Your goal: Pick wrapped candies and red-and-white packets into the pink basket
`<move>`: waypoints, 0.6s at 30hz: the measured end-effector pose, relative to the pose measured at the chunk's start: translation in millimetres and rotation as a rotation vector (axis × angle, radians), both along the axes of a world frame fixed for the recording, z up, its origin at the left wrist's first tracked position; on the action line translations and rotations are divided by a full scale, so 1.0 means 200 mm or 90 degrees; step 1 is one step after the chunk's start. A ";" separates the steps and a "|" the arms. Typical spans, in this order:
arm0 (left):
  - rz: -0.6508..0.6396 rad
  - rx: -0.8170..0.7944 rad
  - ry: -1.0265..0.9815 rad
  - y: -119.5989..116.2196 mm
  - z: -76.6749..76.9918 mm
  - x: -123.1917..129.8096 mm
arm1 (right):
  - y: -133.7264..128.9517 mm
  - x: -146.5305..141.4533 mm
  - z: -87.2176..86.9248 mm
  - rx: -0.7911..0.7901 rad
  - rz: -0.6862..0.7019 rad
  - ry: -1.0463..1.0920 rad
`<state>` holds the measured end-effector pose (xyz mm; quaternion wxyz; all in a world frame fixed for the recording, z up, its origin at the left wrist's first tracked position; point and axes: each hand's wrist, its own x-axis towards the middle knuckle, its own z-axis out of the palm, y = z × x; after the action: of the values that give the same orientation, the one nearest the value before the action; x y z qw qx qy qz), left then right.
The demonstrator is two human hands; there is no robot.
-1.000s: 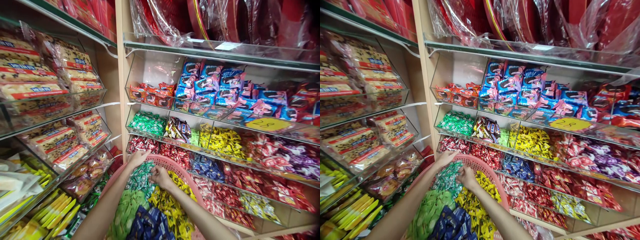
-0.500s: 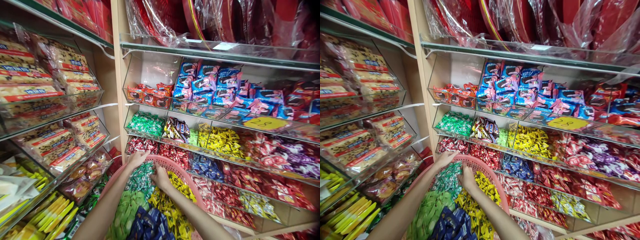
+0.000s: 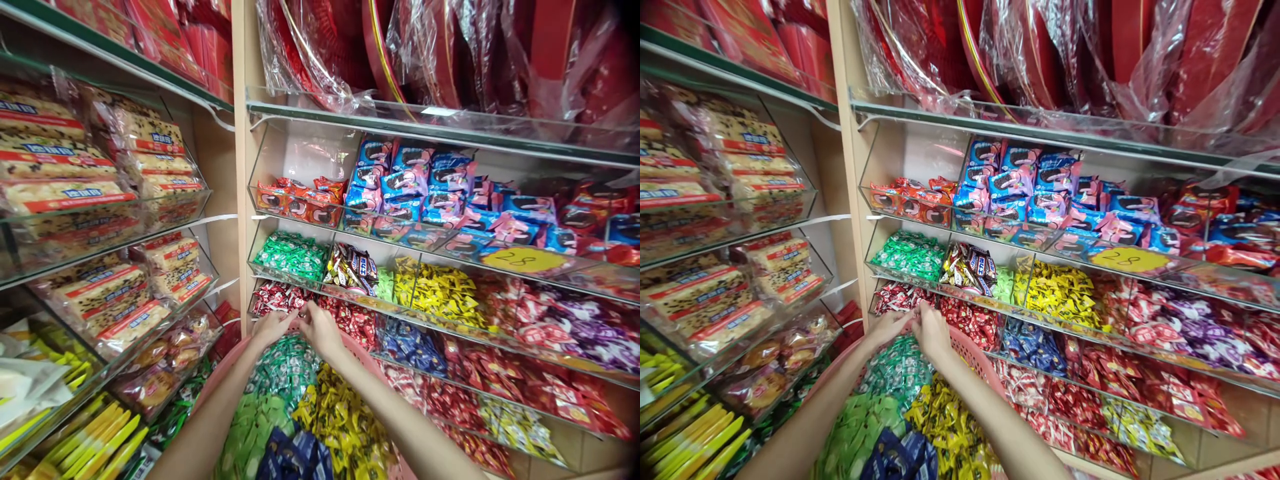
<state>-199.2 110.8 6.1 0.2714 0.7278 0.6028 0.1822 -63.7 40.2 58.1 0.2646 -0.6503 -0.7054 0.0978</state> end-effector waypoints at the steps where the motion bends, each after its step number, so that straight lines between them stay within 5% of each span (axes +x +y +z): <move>1: 0.002 0.002 0.004 0.00 0.00 0.00 | 0.04 -0.01 0.08 0.035 0.013 -0.025; 4: 0.016 0.013 0.010 0.01 0.00 0.00 | 0.19 -0.06 0.30 0.105 0.029 -0.137; 7: 0.022 0.020 0.008 0.01 -0.01 0.00 | 0.37 -0.10 0.42 0.106 -0.024 -0.273; 12: 0.016 0.053 0.012 0.01 0.00 0.02 | 0.58 -0.11 0.42 -0.009 -0.094 -0.347; 18: 0.019 0.060 0.031 0.00 0.05 0.03 | 0.66 -0.08 0.39 -0.044 -0.131 -0.324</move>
<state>-193.7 110.7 15.2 0.2194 0.7350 0.6109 0.1962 -80.4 172.1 135.9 0.0650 -0.7311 -0.6754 -0.0719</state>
